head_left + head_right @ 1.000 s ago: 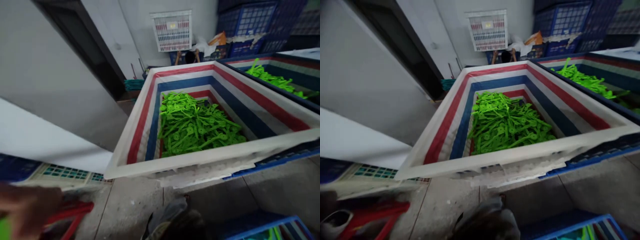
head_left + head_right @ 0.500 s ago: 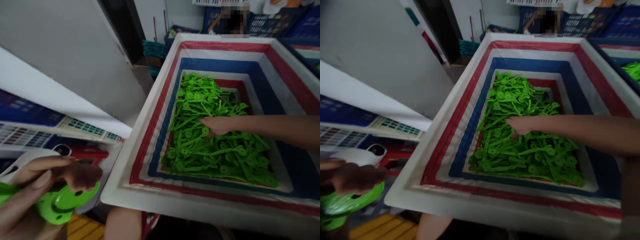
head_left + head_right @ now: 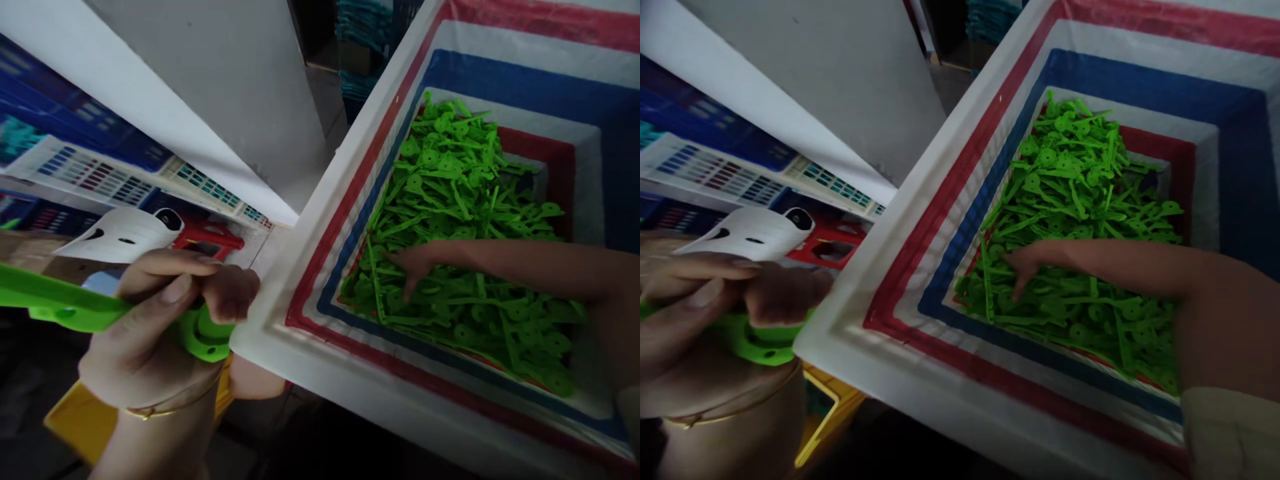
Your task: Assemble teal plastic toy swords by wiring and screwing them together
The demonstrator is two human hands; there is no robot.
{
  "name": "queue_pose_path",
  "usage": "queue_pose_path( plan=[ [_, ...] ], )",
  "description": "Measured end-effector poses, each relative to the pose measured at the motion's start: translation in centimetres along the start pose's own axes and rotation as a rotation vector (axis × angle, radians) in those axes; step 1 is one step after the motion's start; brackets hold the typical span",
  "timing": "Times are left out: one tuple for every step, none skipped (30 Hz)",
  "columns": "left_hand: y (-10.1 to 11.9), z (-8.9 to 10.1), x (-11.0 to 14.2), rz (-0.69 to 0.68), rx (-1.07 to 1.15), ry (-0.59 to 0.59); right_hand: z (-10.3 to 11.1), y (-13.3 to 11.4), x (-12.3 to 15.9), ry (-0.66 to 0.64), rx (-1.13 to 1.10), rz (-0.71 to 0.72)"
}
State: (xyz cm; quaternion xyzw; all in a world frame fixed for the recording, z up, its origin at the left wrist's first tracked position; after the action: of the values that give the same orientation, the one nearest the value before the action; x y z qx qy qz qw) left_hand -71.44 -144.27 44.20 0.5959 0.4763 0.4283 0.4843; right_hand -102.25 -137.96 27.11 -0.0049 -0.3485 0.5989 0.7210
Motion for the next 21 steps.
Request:
queue_pose_path(
  plan=[
    [-0.1,0.1,0.1,0.013,-0.012,0.011,-0.9,-0.6,0.7,-0.095,0.033,0.036],
    [-0.1,0.2,0.2,0.025,-0.029,0.026,-1.9,-1.3,1.6,-0.214,0.092,0.090],
    [-0.2,0.2,0.3,0.033,-0.049,0.037,-2.8,-1.8,2.7,-0.324,0.173,0.150],
    [-0.2,0.3,0.3,0.041,-0.076,0.047,-3.4,-2.2,3.8,-0.398,0.263,0.200],
    [-0.3,0.3,0.3,0.052,-0.110,0.056,-3.9,-2.4,4.8,-0.437,0.349,0.234],
    [-0.4,0.4,0.3,0.064,-0.148,0.063,-4.1,-2.5,5.5,-0.436,0.416,0.246],
    [-0.5,0.5,0.3,0.075,-0.186,0.066,-4.0,-2.5,5.9,-0.407,0.453,0.238],
    [-0.5,0.6,0.3,0.080,-0.226,0.069,-3.9,-2.5,6.1,-0.376,0.473,0.229],
    [-0.6,0.8,0.3,0.080,-0.269,0.077,-3.7,-2.6,6.0,-0.350,0.484,0.228],
    [-0.6,1.0,0.3,0.077,-0.305,0.087,-3.6,-2.7,5.7,-0.345,0.497,0.236],
    [-0.5,1.1,0.3,0.070,-0.323,0.092,-3.5,-2.8,5.2,-0.363,0.513,0.257],
    [-0.5,1.2,0.3,0.062,-0.318,0.083,-3.5,-3.0,4.6,-0.392,0.532,0.281],
    [-0.6,1.2,0.3,0.057,-0.288,0.060,-3.5,-3.1,4.2,-0.424,0.554,0.300],
    [-0.6,1.1,0.3,0.048,-0.236,0.029,-3.5,-3.1,3.8,-0.459,0.577,0.304],
    [-0.6,1.0,0.3,0.047,-0.174,-0.012,-3.6,-3.2,3.7,-0.493,0.597,0.296],
    [-0.7,0.8,0.4,0.039,-0.106,-0.050,-3.8,-3.2,3.8,-0.515,0.611,0.282],
    [-0.7,0.7,0.3,0.027,-0.033,-0.081,-4.0,-3.3,4.2,-0.521,0.625,0.267],
    [-0.7,0.6,0.3,0.017,0.039,-0.101,-4.2,-3.4,4.7,-0.516,0.645,0.255],
    [-0.8,0.5,0.3,0.009,0.110,-0.116,-4.4,-3.6,5.2,-0.502,0.668,0.249],
    [-0.9,0.5,0.3,0.007,0.176,-0.130,-4.6,-3.7,5.7,-0.480,0.692,0.247],
    [-1.0,0.5,0.2,0.009,0.233,-0.145,-4.7,-3.9,6.1,-0.459,0.713,0.253]
  ],
)
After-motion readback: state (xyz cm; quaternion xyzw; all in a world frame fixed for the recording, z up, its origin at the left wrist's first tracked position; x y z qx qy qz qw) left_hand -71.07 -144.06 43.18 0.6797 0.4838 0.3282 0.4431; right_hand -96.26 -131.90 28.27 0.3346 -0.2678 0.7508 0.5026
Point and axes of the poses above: each hand's wrist, its own x-axis away from the middle knuckle, its own z-axis out of the back of the hand, y = z × x, the point moved 5 cm from there along -x, towards the middle knuckle, and after that the axes turned 2 degrees about z, right-handed, at the moved point
